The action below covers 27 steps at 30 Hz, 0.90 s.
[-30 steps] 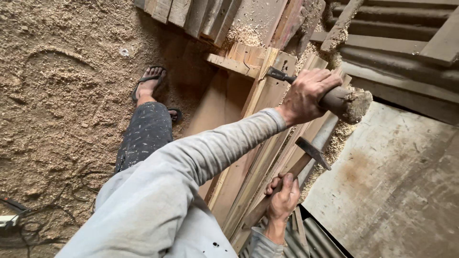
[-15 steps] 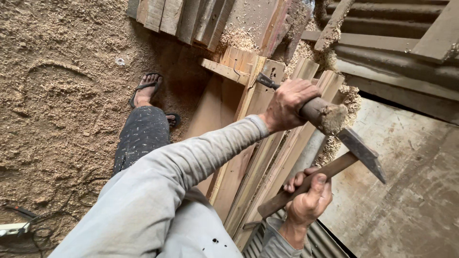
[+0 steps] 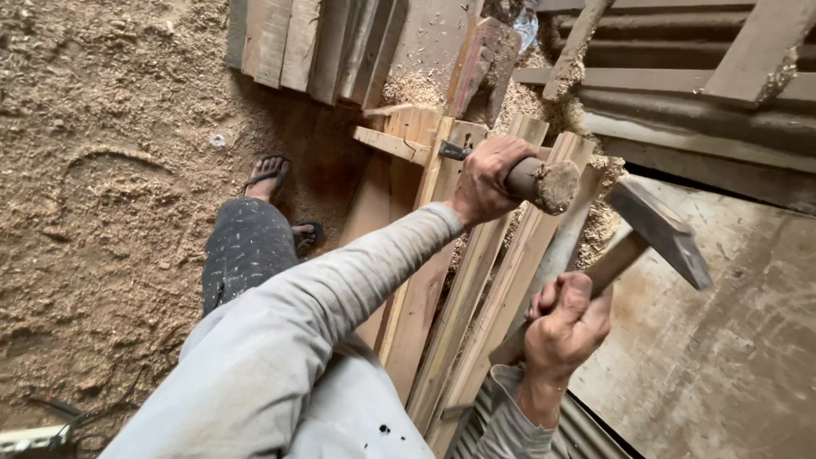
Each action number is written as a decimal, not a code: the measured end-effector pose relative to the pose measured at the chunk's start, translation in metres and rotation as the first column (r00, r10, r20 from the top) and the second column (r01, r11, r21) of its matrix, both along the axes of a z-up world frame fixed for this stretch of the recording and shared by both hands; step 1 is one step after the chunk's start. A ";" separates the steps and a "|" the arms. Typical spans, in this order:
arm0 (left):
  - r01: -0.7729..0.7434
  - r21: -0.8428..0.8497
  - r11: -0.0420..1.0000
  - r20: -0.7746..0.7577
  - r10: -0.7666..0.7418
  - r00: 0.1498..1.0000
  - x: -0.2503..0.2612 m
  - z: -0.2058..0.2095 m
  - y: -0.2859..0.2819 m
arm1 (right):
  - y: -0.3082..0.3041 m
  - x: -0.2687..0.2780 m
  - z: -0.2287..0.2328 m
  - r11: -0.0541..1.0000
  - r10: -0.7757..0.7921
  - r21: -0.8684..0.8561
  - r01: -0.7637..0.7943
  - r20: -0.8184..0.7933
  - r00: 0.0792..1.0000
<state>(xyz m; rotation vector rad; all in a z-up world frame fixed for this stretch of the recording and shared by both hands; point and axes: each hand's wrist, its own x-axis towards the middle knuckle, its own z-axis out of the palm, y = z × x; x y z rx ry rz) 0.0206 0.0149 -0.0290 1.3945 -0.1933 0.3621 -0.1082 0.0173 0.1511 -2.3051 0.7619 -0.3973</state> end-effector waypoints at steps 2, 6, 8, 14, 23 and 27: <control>0.014 0.002 1.000 -0.039 -0.014 0.999 -0.014 -0.002 0.000 | 0.003 -0.007 0.000 0.997 -0.056 0.047 0.053 0.071 0.996; 0.050 0.009 0.999 -0.028 -0.050 0.998 -0.012 -0.002 -0.010 | -0.003 -0.015 -0.008 0.999 -0.031 -0.006 0.031 0.006 0.999; 0.054 0.051 0.997 -0.041 -0.052 0.998 -0.015 -0.012 0.008 | -0.010 -0.040 -0.025 0.996 -0.080 0.047 0.077 0.077 0.994; 0.282 -0.022 0.959 0.049 -0.280 0.959 -0.047 -0.008 0.129 | -0.031 -0.197 -0.141 0.947 -0.320 -0.073 0.313 -0.131 0.938; 0.280 0.190 0.941 -0.046 -0.276 0.960 -0.121 -0.085 0.190 | 0.010 -0.410 -0.264 0.927 -0.368 -0.203 0.316 -0.320 0.873; 0.361 0.243 0.901 -0.032 -0.364 0.931 -0.186 -0.044 0.154 | 0.016 -0.459 -0.276 0.915 -0.402 -0.126 0.383 -0.364 0.840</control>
